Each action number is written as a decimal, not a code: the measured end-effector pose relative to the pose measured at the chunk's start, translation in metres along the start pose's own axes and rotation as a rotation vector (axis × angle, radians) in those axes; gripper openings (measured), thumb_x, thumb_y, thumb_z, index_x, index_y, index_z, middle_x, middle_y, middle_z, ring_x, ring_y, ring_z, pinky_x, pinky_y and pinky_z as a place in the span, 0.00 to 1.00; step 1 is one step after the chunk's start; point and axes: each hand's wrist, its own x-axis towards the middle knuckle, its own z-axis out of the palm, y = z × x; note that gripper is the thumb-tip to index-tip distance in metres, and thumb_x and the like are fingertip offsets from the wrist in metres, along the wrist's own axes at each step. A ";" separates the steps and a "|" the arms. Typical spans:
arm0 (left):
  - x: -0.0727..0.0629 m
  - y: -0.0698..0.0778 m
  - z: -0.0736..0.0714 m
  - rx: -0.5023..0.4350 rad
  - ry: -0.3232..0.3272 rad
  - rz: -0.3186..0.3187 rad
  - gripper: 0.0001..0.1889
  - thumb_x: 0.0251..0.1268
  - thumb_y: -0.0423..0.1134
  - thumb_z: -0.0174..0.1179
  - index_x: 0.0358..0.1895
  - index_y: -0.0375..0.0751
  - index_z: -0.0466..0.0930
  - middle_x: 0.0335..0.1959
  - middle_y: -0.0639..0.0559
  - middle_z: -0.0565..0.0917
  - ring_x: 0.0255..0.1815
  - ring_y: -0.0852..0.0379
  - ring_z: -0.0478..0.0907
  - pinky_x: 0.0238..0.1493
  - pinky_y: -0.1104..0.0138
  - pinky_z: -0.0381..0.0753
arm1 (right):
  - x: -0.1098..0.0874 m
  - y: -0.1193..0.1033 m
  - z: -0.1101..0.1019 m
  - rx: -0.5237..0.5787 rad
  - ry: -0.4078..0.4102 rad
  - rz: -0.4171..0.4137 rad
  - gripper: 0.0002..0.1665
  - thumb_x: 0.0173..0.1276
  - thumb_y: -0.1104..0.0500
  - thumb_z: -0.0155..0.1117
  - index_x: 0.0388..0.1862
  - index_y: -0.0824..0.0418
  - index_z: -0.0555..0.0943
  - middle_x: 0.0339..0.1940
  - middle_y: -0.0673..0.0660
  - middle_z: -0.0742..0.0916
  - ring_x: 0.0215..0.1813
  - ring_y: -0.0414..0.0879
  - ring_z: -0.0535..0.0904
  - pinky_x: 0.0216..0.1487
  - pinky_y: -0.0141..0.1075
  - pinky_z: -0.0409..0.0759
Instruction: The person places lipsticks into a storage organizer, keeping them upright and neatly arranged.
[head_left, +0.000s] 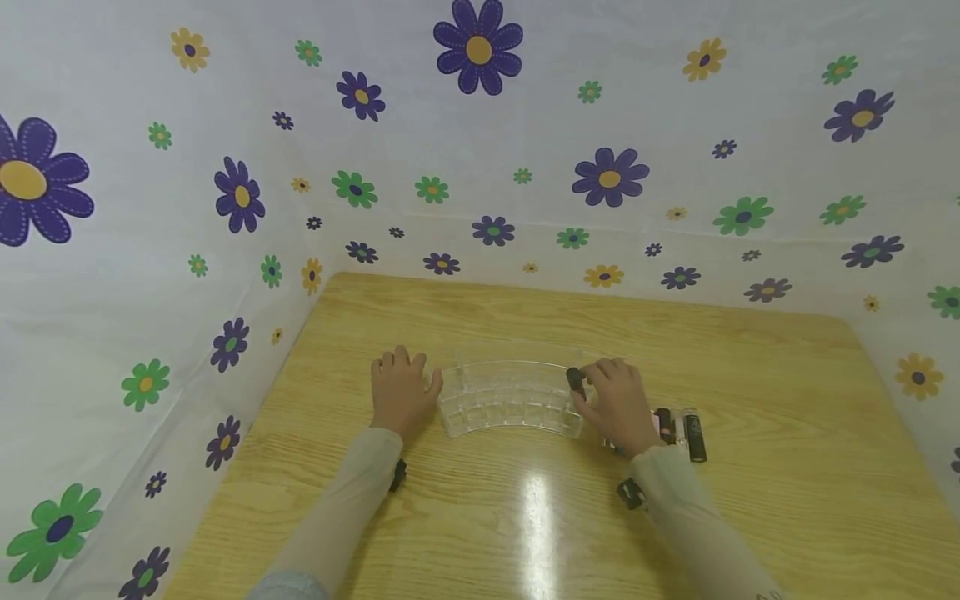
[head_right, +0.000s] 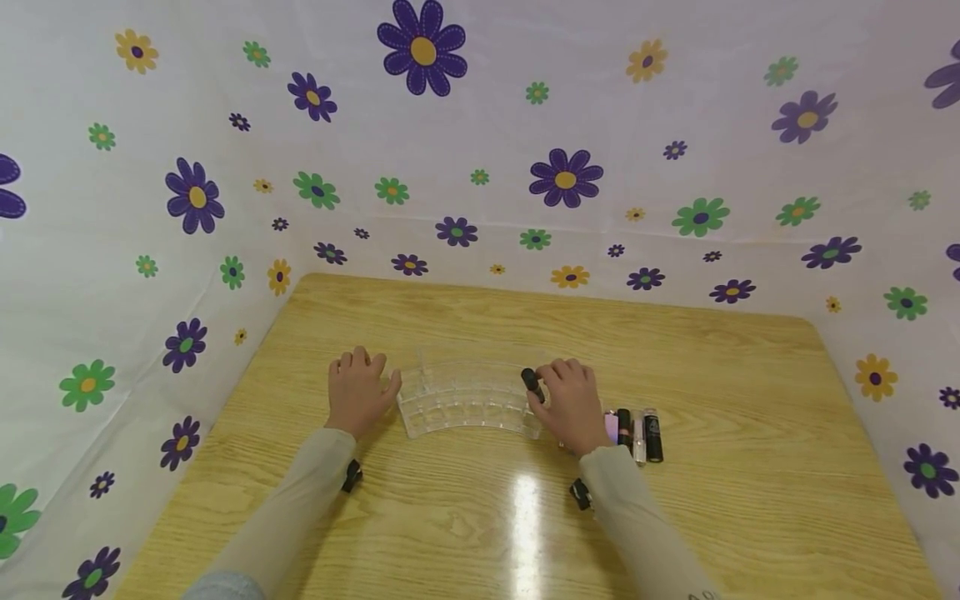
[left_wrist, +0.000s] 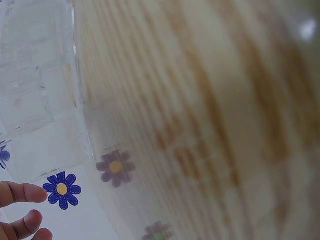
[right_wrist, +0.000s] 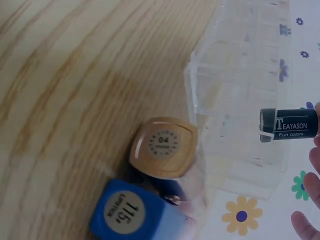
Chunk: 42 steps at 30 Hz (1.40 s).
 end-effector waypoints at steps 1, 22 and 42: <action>0.000 0.000 0.000 0.000 -0.001 -0.001 0.22 0.63 0.52 0.48 0.44 0.37 0.80 0.40 0.39 0.77 0.43 0.40 0.74 0.51 0.47 0.70 | 0.000 0.000 0.001 0.000 -0.010 0.006 0.15 0.51 0.56 0.71 0.36 0.62 0.79 0.34 0.57 0.83 0.41 0.53 0.77 0.47 0.52 0.74; 0.001 0.001 0.000 -0.012 -0.020 -0.017 0.21 0.64 0.52 0.47 0.44 0.38 0.80 0.39 0.40 0.76 0.42 0.41 0.72 0.52 0.47 0.69 | -0.011 0.017 0.006 -0.186 -0.010 -0.081 0.19 0.52 0.50 0.70 0.35 0.63 0.80 0.33 0.58 0.83 0.38 0.53 0.78 0.44 0.50 0.75; 0.000 0.001 0.003 -0.006 0.003 -0.015 0.21 0.64 0.52 0.47 0.43 0.38 0.80 0.38 0.41 0.76 0.40 0.42 0.73 0.50 0.48 0.69 | -0.017 0.024 -0.006 -0.251 -0.114 -0.087 0.22 0.56 0.48 0.66 0.44 0.61 0.79 0.37 0.58 0.83 0.44 0.55 0.78 0.49 0.53 0.75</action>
